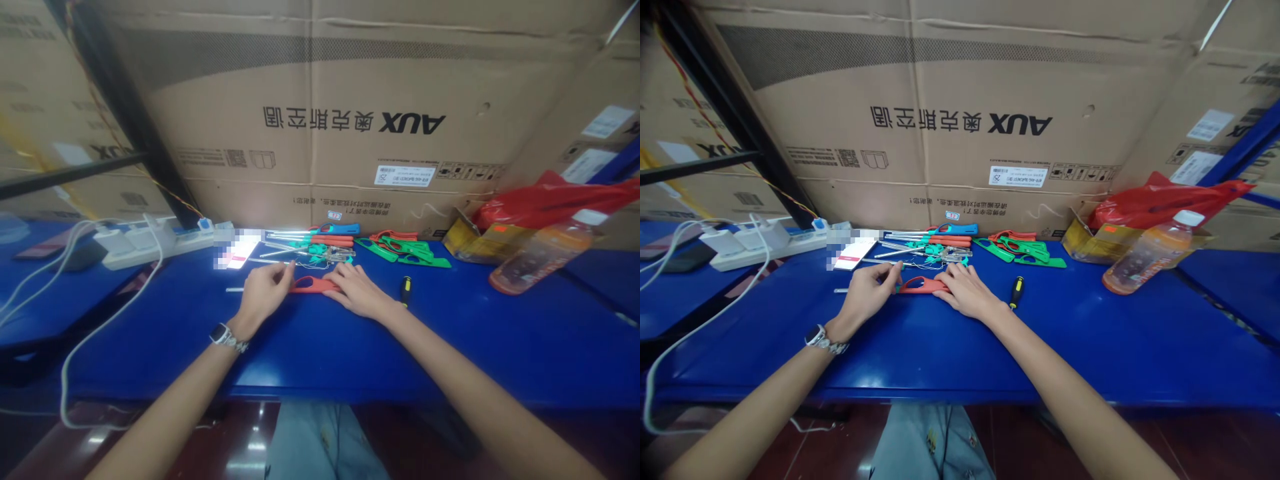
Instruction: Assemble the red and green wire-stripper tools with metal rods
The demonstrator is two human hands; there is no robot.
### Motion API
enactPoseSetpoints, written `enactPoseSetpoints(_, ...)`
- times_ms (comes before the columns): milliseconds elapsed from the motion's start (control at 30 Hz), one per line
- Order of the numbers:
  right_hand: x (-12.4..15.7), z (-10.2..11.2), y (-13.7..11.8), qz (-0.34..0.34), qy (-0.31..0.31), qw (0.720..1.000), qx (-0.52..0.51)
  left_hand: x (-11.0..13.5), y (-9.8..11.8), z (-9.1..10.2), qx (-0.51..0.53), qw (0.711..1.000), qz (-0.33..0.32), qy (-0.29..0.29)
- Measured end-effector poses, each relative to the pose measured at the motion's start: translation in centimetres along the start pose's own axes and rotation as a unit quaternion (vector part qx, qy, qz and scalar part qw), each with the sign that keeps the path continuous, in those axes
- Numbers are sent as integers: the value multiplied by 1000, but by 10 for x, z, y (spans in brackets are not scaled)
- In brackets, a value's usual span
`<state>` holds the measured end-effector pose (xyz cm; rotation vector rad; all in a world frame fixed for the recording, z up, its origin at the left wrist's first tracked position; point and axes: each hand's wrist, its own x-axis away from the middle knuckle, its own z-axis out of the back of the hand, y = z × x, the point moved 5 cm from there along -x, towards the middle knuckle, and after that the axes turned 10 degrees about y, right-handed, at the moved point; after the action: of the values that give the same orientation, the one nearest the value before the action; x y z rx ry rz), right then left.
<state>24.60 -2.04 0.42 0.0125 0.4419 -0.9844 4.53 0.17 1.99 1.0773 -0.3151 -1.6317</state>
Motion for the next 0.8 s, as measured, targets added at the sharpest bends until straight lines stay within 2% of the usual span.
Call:
enactPoseSetpoints(133,3,3,0,-36,41,994,-92,4,1,12,93,992,21,84)
enactPoseSetpoints(233,4,3,3,-115,86,964,-224,4,0,10,176,975,75,112)
enactPoseSetpoints(333,3,-1,1,-181,112,913,-347,-2,0,-8,295,942,146,72)
enactPoseSetpoints(433,1,-4,-3,-203,122,876,-420,-12,10,-29,444,878,175,-11)
enactPoseSetpoints(533,1,-4,-3,-212,142,856,-449,-21,17,-44,527,819,221,-57)
enactPoseSetpoints(633,2,-5,-2,-221,128,844,-472,-24,23,-59,562,776,274,-86)
enactPoseSetpoints(733,-6,-10,-3,-252,77,807,-528,-23,27,-69,567,760,309,-71)
enactPoseSetpoints(800,-16,-16,-5,-286,50,763,-577,-22,32,-76,547,773,308,-93)
